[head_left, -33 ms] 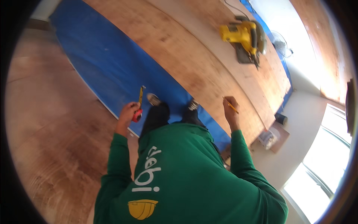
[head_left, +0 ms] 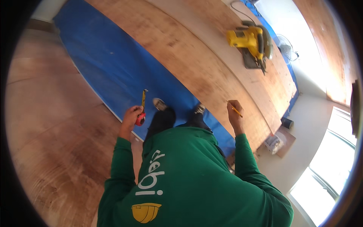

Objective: The person plugs in a circular saw, then uses a tape measure and pencil to mark multiple points on a large plywood sheet. The person repeatedly measures and marks the wood without cutting it during the clip.

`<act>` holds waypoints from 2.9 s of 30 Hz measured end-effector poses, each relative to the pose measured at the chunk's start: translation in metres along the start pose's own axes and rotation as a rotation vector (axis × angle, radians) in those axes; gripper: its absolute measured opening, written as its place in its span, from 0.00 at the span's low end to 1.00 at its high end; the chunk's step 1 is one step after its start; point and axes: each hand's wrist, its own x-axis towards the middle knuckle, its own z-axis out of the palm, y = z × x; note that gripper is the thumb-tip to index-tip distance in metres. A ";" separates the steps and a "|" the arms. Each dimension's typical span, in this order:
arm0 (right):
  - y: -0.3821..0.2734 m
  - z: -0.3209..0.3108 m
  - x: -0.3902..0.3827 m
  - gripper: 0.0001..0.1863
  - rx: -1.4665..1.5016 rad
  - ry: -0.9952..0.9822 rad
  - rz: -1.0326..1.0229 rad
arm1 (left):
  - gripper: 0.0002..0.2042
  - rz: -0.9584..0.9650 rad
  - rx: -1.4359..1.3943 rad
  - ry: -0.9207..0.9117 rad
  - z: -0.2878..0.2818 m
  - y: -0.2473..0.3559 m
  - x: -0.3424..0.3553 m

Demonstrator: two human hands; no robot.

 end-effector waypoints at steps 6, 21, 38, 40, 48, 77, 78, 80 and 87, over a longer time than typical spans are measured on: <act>-0.065 0.083 0.020 0.12 0.206 -0.047 -0.083 | 0.12 0.082 -0.016 0.021 -0.051 0.062 0.011; -0.159 0.156 0.109 0.09 0.172 -0.112 -0.121 | 0.14 0.300 0.390 0.207 -0.072 0.225 0.121; -0.147 0.184 0.159 0.07 0.891 -0.112 0.413 | 0.13 0.190 0.553 0.158 -0.102 0.335 0.203; -0.149 0.178 0.156 0.07 0.952 -0.082 0.478 | 0.14 0.172 0.536 0.157 -0.105 0.340 0.207; -0.158 0.183 0.153 0.08 0.905 -0.020 0.496 | 0.13 0.162 0.541 0.138 -0.128 0.359 0.239; -0.301 0.310 0.271 0.08 0.777 -0.330 0.579 | 0.18 0.369 0.827 0.263 -0.245 0.448 0.346; -0.300 0.308 0.272 0.08 0.772 -0.336 0.594 | 0.18 0.326 0.839 0.265 -0.247 0.448 0.345; -0.300 0.306 0.274 0.09 0.775 -0.338 0.618 | 0.18 0.328 0.852 0.224 -0.250 0.448 0.341; -0.284 0.313 0.262 0.08 0.923 -0.218 0.640 | 0.17 0.315 0.822 0.187 -0.256 0.442 0.346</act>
